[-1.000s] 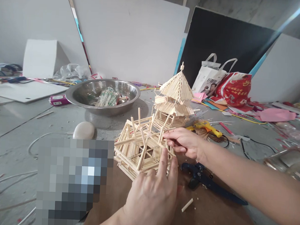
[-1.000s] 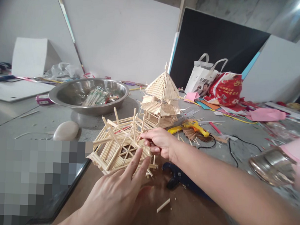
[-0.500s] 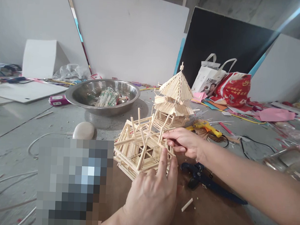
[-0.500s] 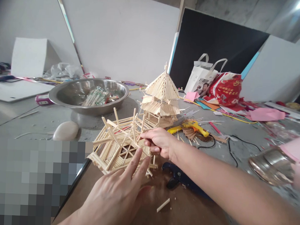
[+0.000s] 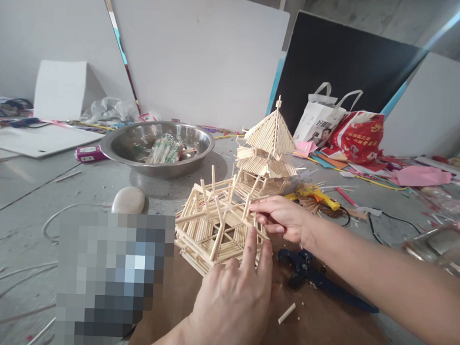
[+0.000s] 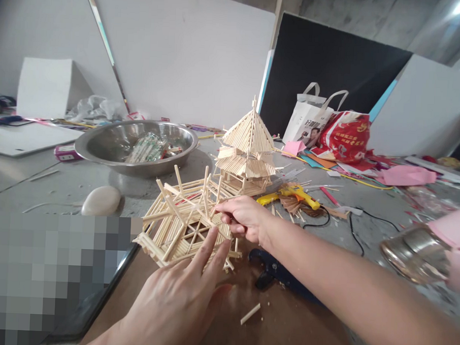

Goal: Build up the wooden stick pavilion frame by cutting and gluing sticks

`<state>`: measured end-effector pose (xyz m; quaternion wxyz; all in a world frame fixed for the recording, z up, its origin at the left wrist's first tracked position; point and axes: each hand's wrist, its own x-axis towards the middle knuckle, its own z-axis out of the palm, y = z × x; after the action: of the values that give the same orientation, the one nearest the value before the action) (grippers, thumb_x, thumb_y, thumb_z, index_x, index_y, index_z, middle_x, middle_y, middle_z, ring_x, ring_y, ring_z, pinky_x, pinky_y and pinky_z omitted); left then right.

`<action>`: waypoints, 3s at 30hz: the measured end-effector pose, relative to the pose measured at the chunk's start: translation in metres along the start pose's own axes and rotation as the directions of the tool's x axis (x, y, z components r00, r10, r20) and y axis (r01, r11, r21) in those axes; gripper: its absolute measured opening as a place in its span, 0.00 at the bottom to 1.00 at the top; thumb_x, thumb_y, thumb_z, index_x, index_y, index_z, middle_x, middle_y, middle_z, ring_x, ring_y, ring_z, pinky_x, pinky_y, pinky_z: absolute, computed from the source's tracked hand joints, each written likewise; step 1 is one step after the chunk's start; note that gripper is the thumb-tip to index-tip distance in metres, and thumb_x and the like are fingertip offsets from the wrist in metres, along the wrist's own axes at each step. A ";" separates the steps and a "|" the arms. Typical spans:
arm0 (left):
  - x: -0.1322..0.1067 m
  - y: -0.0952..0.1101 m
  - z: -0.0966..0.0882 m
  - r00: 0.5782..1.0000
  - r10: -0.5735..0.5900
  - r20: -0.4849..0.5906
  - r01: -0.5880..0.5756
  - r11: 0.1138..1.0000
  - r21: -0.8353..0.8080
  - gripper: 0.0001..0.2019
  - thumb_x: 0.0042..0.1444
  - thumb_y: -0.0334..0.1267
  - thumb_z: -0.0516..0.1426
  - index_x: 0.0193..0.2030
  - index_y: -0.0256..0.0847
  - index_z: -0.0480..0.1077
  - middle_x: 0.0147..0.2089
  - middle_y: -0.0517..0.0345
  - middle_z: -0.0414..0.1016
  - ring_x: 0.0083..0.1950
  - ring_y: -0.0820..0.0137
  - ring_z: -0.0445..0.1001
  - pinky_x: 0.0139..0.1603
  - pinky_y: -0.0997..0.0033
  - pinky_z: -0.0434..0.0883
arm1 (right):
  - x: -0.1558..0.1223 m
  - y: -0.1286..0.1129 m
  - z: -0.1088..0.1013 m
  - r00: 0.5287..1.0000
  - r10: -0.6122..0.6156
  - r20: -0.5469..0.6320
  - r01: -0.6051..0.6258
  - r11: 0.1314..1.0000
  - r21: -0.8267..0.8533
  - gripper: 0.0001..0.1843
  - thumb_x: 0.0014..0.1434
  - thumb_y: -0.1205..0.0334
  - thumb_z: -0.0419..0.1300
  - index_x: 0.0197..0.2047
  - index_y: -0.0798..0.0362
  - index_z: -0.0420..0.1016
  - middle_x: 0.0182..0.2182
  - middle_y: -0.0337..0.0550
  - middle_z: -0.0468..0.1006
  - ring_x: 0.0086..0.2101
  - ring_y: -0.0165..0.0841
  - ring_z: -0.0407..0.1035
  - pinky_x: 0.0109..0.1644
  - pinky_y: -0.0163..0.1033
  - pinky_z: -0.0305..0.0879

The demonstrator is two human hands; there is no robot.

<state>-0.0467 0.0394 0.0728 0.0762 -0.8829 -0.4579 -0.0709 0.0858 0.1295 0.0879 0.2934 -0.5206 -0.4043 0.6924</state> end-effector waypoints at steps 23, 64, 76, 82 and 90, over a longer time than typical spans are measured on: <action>-0.002 -0.003 -0.004 0.997 0.035 -0.074 -0.039 0.998 -0.057 0.21 0.49 0.35 0.53 0.52 0.35 0.62 0.55 0.42 0.64 0.31 0.63 0.75 0.26 0.63 0.74 | -0.004 0.002 -0.004 0.999 -0.018 0.042 0.013 0.994 0.111 0.08 0.53 0.67 0.52 0.23 0.56 0.61 0.12 0.28 0.61 0.08 0.17 0.45 0.10 0.25 0.37; 0.008 0.019 0.043 0.963 -0.075 0.259 0.268 0.158 -0.950 0.12 0.56 0.41 0.49 0.30 0.38 0.69 0.27 0.60 0.70 0.30 0.73 0.66 0.32 0.77 0.63 | -0.075 0.119 -0.121 0.878 -0.478 -0.033 -0.004 0.061 -0.998 0.35 0.39 0.56 0.60 0.53 0.49 0.61 0.45 0.49 0.68 0.48 0.44 0.60 0.56 0.59 0.36; 0.008 0.015 0.056 0.988 0.004 0.156 0.152 0.208 -0.966 0.13 0.58 0.39 0.47 0.32 0.37 0.69 0.27 0.59 0.69 0.29 0.74 0.63 0.32 0.78 0.62 | -0.091 0.118 -0.092 0.666 -0.745 0.042 0.189 0.114 -0.975 0.30 0.42 0.72 0.53 0.51 0.53 0.54 0.47 0.51 0.63 0.48 0.40 0.60 0.50 0.45 0.59; 0.007 0.016 0.056 0.985 0.098 0.140 0.122 0.173 -0.977 0.13 0.59 0.38 0.46 0.35 0.37 0.69 0.31 0.58 0.70 0.33 0.73 0.64 0.35 0.79 0.63 | -0.082 0.125 -0.071 0.577 -0.810 0.101 0.262 0.067 -0.963 0.22 0.44 0.72 0.53 0.46 0.55 0.57 0.40 0.50 0.69 0.42 0.39 0.64 0.44 0.44 0.63; 0.006 0.017 0.056 0.979 0.175 0.106 0.077 0.169 -0.983 0.14 0.59 0.36 0.44 0.29 0.36 0.67 0.27 0.59 0.66 0.32 0.72 0.63 0.35 0.76 0.63 | -0.078 0.129 -0.064 0.578 -0.801 0.155 0.301 0.033 -0.953 0.23 0.42 0.72 0.52 0.44 0.53 0.58 0.37 0.48 0.70 0.40 0.39 0.65 0.44 0.46 0.63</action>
<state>-0.0263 0.0457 0.0182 -0.5531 -0.7403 -0.2803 -0.2598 0.1716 0.0169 0.0054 0.2739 -0.5123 -0.8139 0.0115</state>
